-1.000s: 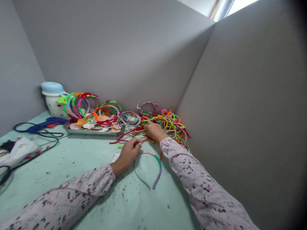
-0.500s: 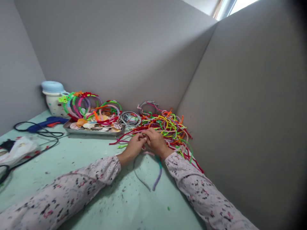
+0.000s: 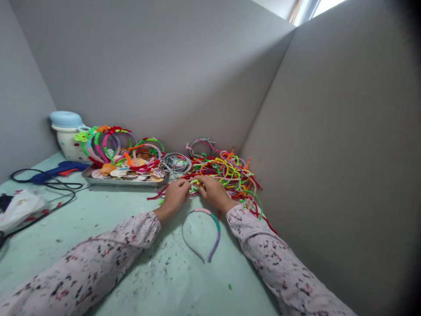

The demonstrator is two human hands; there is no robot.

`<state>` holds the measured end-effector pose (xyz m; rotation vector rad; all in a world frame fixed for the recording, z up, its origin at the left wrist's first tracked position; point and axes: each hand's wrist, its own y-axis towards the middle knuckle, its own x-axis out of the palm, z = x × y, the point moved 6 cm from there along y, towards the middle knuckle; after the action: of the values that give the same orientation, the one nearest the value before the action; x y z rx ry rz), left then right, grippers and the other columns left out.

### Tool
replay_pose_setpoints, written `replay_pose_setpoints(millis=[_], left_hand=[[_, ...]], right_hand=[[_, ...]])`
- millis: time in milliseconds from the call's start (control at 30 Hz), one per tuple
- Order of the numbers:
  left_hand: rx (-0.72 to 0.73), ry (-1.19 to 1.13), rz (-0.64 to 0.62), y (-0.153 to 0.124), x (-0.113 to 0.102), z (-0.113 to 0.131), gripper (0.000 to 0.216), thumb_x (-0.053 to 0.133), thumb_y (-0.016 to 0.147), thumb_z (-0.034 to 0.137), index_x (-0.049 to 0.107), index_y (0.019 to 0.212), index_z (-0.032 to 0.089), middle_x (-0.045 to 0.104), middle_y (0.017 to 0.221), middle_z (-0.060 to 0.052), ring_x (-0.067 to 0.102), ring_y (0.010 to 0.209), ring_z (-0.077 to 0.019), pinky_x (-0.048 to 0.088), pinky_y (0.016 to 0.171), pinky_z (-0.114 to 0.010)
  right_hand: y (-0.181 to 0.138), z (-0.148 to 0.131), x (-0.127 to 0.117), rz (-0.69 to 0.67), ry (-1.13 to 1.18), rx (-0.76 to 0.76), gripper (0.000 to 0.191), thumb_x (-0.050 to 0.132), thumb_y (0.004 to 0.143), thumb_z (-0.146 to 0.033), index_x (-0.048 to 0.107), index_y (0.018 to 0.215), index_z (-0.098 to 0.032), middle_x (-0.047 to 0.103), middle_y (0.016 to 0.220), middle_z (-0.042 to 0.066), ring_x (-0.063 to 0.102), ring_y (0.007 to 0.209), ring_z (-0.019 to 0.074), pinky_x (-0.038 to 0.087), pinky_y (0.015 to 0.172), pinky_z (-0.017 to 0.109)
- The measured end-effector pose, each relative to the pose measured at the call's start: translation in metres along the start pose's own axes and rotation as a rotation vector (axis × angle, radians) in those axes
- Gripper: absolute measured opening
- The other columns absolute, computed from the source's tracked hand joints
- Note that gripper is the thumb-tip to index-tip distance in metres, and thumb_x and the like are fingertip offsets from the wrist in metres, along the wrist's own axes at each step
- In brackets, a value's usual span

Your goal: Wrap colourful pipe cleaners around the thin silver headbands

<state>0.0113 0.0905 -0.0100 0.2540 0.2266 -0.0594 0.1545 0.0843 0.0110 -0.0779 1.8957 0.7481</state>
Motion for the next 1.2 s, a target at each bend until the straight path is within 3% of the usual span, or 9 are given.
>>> replay_pose_setpoints(millis=[100,233,367,500,667,767,933,1100,1200], left_hand=[[0.004,0.017,0.085,-0.001,-0.013,0.003,0.022,0.046,0.076,0.029,0.052,0.057,0.018,0.047,0.048,0.005,0.042,0.047,-0.0111,0.028,0.047,-0.023],[0.026,-0.003,0.215,-0.003,-0.027,0.007,0.02,0.046,0.075,0.028,0.053,0.058,0.018,0.048,0.049,0.005,0.043,0.048,-0.011,0.03,0.048,-0.022],[0.053,-0.08,0.335,-0.004,-0.043,0.012,0.019,0.047,0.074,0.027,0.053,0.058,0.019,0.046,0.048,0.005,0.042,0.047,-0.0106,0.031,0.046,-0.021],[0.016,-0.218,0.435,-0.002,-0.065,0.016,0.014,0.048,0.07,0.026,0.054,0.06,0.018,0.046,0.046,0.006,0.038,0.041,-0.0089,0.028,0.041,-0.02],[-0.025,-0.446,0.453,0.004,-0.084,0.025,0.011,0.049,0.067,0.024,0.052,0.059,0.017,0.046,0.048,0.005,0.036,0.04,-0.0071,0.025,0.037,-0.019],[-0.032,-0.536,0.394,0.006,-0.083,0.029,0.009,0.05,0.067,0.024,0.052,0.062,0.017,0.047,0.049,0.005,0.037,0.041,-0.0069,0.025,0.037,-0.018],[-0.067,-0.521,0.208,-0.007,-0.053,0.029,0.011,0.049,0.072,0.025,0.053,0.066,0.016,0.047,0.052,0.004,0.037,0.041,-0.0067,0.026,0.038,-0.018],[-0.143,-0.377,-0.015,-0.036,-0.007,0.018,0.016,0.05,0.076,0.031,0.057,0.073,0.017,0.05,0.054,0.004,0.039,0.042,-0.0081,0.028,0.04,-0.02],[-0.127,-0.293,-0.135,-0.052,0.011,0.013,0.018,0.051,0.078,0.034,0.056,0.071,0.018,0.048,0.052,0.005,0.041,0.044,-0.0095,0.03,0.042,-0.021]], right_hand=[[0.008,0.035,0.001,0.01,-0.012,0.218,0.041,0.052,0.086,-0.022,0.053,0.128,-0.023,0.064,0.118,0.007,0.059,0.104,0.0205,0.042,0.091,0.03],[0.013,0.083,-0.002,0.029,-0.017,0.377,0.04,0.054,0.085,-0.022,0.055,0.125,-0.018,0.07,0.097,0.009,0.064,0.087,0.0213,0.045,0.08,0.03],[0.014,0.119,-0.009,0.056,0.025,0.454,0.034,0.055,0.083,-0.018,0.061,0.116,-0.018,0.071,0.093,0.008,0.064,0.085,0.0194,0.045,0.079,0.028],[0.015,0.128,-0.013,0.086,0.107,0.475,0.034,0.058,0.078,-0.015,0.064,0.112,-0.015,0.07,0.088,0.007,0.062,0.08,0.0187,0.046,0.078,0.03],[0.011,0.109,-0.019,0.11,0.269,0.464,0.042,0.057,0.078,-0.018,0.06,0.119,-0.017,0.068,0.083,0.004,0.06,0.067,0.0148,0.047,0.066,0.028],[0.001,0.09,-0.028,0.11,0.375,0.453,0.043,0.052,0.082,-0.025,0.056,0.125,-0.017,0.068,0.078,0.003,0.059,0.062,0.0137,0.047,0.059,0.025],[-0.027,0.05,-0.036,0.108,0.66,0.461,0.042,0.056,0.082,-0.034,0.057,0.121,-0.018,0.067,0.078,0.003,0.06,0.066,0.0147,0.045,0.055,0.024],[-0.042,-0.004,-0.018,0.003,0.955,0.46,0.037,0.065,0.075,-0.038,0.062,0.108,-0.02,0.063,0.076,-0.001,0.056,0.061,0.0112,0.042,0.053,0.022],[-0.046,-0.022,-0.007,0.008,1.074,0.502,0.033,0.063,0.076,-0.041,0.063,0.101,-0.021,0.06,0.07,-0.002,0.053,0.058,0.0114,0.044,0.053,0.023]])
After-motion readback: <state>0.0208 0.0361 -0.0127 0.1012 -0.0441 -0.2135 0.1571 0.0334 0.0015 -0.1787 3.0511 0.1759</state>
